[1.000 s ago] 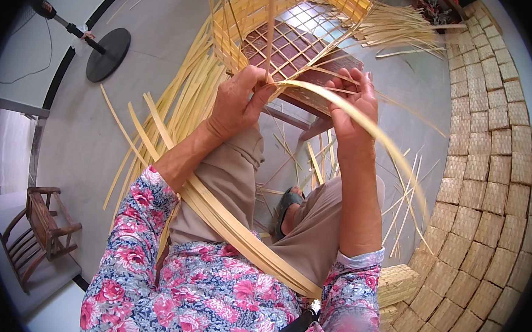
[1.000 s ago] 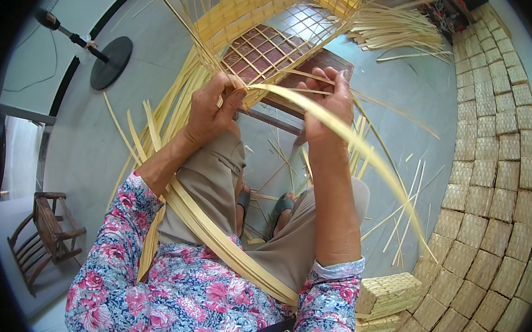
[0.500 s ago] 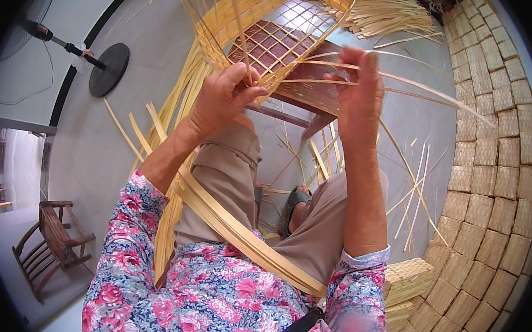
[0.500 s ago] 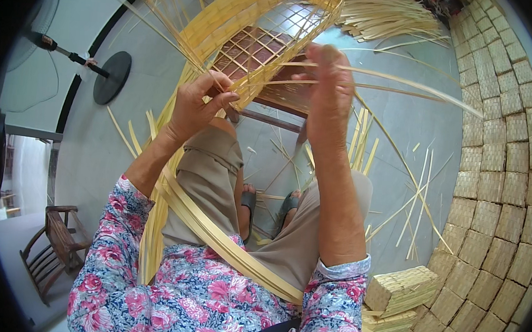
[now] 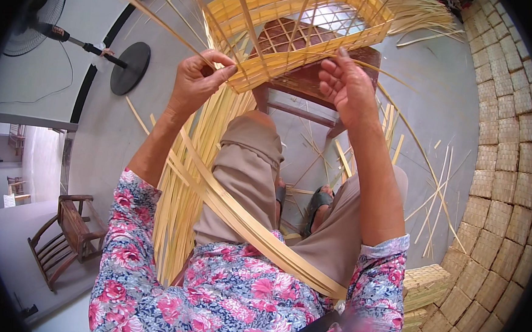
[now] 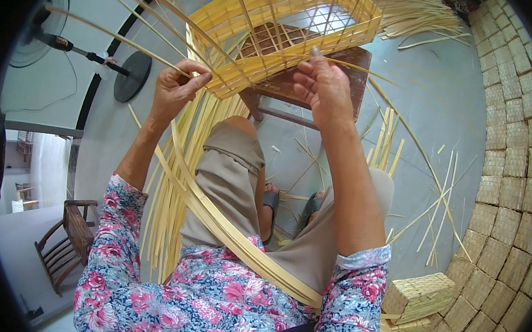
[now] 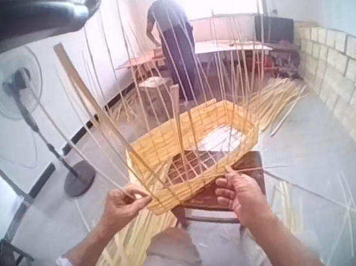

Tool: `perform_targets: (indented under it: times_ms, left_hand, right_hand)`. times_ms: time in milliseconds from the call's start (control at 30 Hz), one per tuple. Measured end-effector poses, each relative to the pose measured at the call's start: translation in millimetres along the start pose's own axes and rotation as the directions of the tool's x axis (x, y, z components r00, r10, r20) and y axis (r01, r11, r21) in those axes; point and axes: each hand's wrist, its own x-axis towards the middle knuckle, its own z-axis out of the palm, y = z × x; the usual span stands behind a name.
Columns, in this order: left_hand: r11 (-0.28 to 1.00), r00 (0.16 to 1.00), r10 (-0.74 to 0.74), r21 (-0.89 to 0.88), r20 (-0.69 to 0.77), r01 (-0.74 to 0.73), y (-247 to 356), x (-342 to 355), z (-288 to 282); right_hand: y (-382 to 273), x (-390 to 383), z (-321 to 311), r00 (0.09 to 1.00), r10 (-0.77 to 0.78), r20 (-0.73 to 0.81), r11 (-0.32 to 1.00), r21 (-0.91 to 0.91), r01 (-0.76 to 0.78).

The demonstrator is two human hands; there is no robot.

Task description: The person weaves a basket by hand, interlacing thin bamboo strips through a pre-formed frame. They repeatedly thread the strips over and under the vertical ribs to build up the basket's walls.

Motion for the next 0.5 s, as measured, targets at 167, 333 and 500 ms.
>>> perform_targets:
  times_ms: [167, 333, 500]
  left_hand:
    - [0.994, 0.996, 0.072, 0.091, -0.053, -0.067, -6, 5, 12]
    - [0.962, 0.982, 0.029, 0.272, -0.187, 0.024, 18, -1, 13]
    - [0.88, 0.803, 0.433, 0.383, -0.408, -0.28, 12, -32, 27]
  right_hand:
    - [-6, 28, -14, 0.999, -0.036, 0.015, 0.964, 0.264, 0.031]
    - [0, 37, -16, 0.99, -0.138, -0.035, 0.906, 0.4, 0.14]
    - [1, 30, -4, 0.989, -0.145, -0.016, 0.916, 0.375, 0.141]
